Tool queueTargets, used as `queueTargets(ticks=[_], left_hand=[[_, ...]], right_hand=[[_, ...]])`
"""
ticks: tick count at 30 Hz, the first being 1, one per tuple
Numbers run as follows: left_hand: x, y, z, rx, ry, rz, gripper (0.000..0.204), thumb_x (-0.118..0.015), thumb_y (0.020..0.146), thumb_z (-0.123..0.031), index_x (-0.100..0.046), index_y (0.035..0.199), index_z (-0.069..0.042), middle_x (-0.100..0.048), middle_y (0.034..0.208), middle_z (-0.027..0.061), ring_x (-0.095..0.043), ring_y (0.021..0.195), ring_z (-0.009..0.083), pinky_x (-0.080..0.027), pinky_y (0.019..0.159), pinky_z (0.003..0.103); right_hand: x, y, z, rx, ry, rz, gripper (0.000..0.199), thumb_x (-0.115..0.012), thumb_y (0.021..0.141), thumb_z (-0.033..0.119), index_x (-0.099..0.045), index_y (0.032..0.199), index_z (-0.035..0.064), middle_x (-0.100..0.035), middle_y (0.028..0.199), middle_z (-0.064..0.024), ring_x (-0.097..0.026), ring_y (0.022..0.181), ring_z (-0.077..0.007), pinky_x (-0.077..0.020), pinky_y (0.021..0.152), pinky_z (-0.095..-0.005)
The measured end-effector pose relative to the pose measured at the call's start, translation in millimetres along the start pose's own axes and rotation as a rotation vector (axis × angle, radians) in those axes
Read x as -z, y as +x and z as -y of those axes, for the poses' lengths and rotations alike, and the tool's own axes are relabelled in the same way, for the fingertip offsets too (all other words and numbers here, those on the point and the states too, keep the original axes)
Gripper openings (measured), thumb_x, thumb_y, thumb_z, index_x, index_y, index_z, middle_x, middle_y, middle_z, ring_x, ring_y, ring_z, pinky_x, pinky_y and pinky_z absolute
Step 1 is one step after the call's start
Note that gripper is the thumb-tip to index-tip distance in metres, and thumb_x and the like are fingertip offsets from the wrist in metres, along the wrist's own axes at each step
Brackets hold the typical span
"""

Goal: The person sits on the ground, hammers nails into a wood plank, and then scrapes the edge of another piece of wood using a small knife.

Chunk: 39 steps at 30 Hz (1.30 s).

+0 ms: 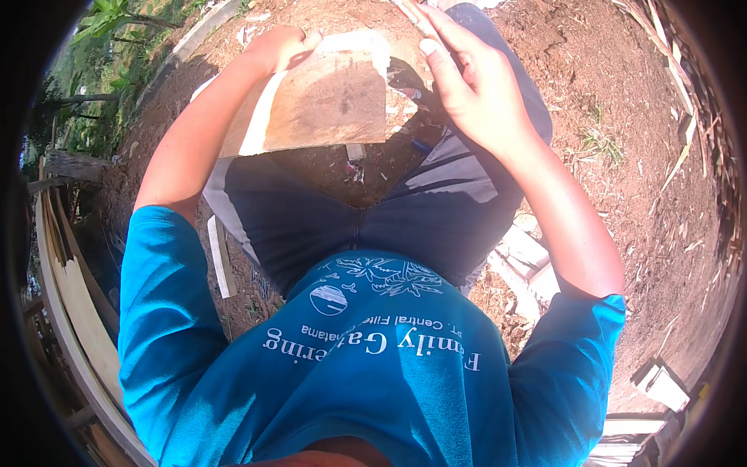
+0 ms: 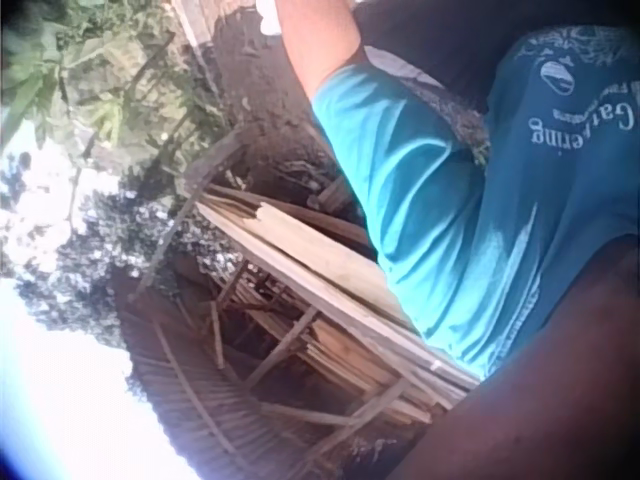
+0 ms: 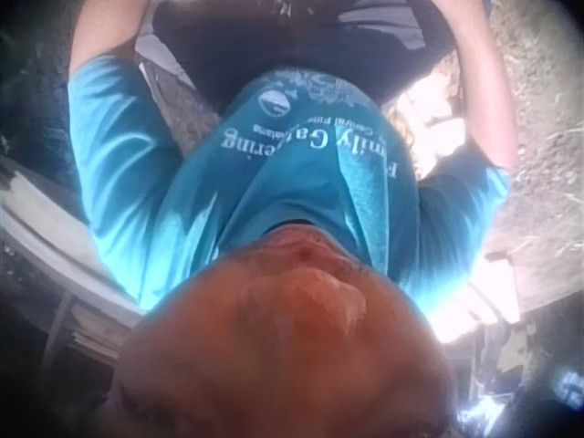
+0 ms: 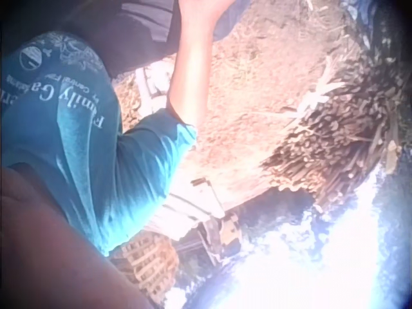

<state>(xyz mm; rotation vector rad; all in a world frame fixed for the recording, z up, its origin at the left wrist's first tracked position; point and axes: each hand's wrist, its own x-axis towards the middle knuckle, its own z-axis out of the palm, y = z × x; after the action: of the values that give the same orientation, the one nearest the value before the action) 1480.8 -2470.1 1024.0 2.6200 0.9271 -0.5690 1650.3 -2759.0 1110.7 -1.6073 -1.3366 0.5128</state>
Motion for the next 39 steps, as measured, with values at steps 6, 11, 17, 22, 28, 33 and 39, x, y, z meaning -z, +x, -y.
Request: queueTargets(ticks=[6, 11, 17, 22, 28, 33, 39], left_hand=[[2, 6, 8, 0.01, -0.008, -0.063, 0.077, -0.033, 0.098, -0.064, -0.071, 0.089, 0.002, -0.07, 0.092, 0.0279, -0.069, 0.091, 0.0424, -0.051, 0.086, 0.048], [0, 6, 4, -0.001, 0.007, -0.084, 0.079, -0.033, 0.099, -0.063, -0.07, 0.09, 0.007, -0.069, 0.095, 0.0312, -0.067, 0.098, 0.0447, -0.049, 0.09, 0.048], [2, 11, 15, 0.042, 0.025, -0.037, 0.082, -0.033, 0.1, -0.064, -0.067, 0.091, 0.01, -0.067, 0.096, 0.0349, -0.064, 0.102, 0.0484, -0.047, 0.092, 0.048], [1, 0, -4, 0.049, 0.041, -0.085, 0.081, -0.032, 0.101, -0.061, -0.066, 0.096, 0.011, -0.066, 0.1, 0.0352, -0.064, 0.105, 0.0484, -0.046, 0.092, 0.048], [1, -1, 18, 0.097, 0.064, 0.007, 0.077, -0.033, 0.1, -0.062, -0.071, 0.098, 0.006, -0.07, 0.099, 0.0296, -0.068, 0.1, 0.0434, -0.051, 0.089, 0.047], [10, 4, 2, 0.144, 0.06, 0.076, 0.078, -0.033, 0.098, -0.063, -0.071, 0.103, 0.005, -0.071, 0.103, 0.0283, -0.068, 0.103, 0.0415, -0.051, 0.091, 0.046], [6, 3, 9, 0.123, 0.048, 0.074, 0.08, -0.03, 0.097, -0.064, -0.072, 0.101, 0.004, -0.071, 0.103, 0.0282, -0.069, 0.103, 0.0395, -0.051, 0.092, 0.046]], right_hand=[[4, -1, -9, -0.214, -0.26, 0.273, 0.04, -0.056, 0.104, 0.019, -0.056, 0.142, 0.0056, -0.071, 0.117, -0.0116, -0.065, 0.101, -0.0161, -0.0486, 0.092, -0.0309], [26, 1, 20, 0.039, 0.032, 0.002, 0.035, -0.054, 0.102, 0.015, -0.06, 0.135, 0.0039, -0.066, 0.082, -0.0065, -0.057, 0.074, -0.0102, -0.0475, 0.069, -0.0264], [36, 8, 5, 0.038, 0.018, 0.01, 0.031, -0.054, 0.095, 0.013, -0.064, 0.123, 0.0043, -0.066, 0.081, -0.0236, -0.064, 0.068, -0.0373, -0.0506, 0.064, -0.0413], [34, -3, -24, 0.052, 0.068, 0.01, 0.027, -0.054, 0.094, 0.016, -0.066, 0.115, 0.0035, -0.067, 0.083, -0.0249, -0.066, 0.073, -0.041, -0.0521, 0.066, -0.0446], [22, 4, -21, 0.126, 0.026, -0.01, 0.027, -0.054, 0.099, 0.016, -0.065, 0.118, 0.0011, -0.069, 0.085, -0.0196, -0.066, 0.074, -0.0334, -0.0516, 0.065, -0.0408], [8, -3, -47, 0.115, -0.296, 0.101, 0.033, -0.056, 0.103, 0.019, -0.065, 0.132, 0.0065, -0.071, 0.086, -0.0177, -0.07, 0.071, -0.0246, -0.0517, 0.065, -0.0348], [6, 9, -29, 0.409, -0.246, -0.178, 0.031, -0.055, 0.104, 0.018, -0.065, 0.13, 0.005, -0.067, 0.076, -0.017, -0.066, 0.063, -0.0263, -0.0511, 0.064, -0.0356]])
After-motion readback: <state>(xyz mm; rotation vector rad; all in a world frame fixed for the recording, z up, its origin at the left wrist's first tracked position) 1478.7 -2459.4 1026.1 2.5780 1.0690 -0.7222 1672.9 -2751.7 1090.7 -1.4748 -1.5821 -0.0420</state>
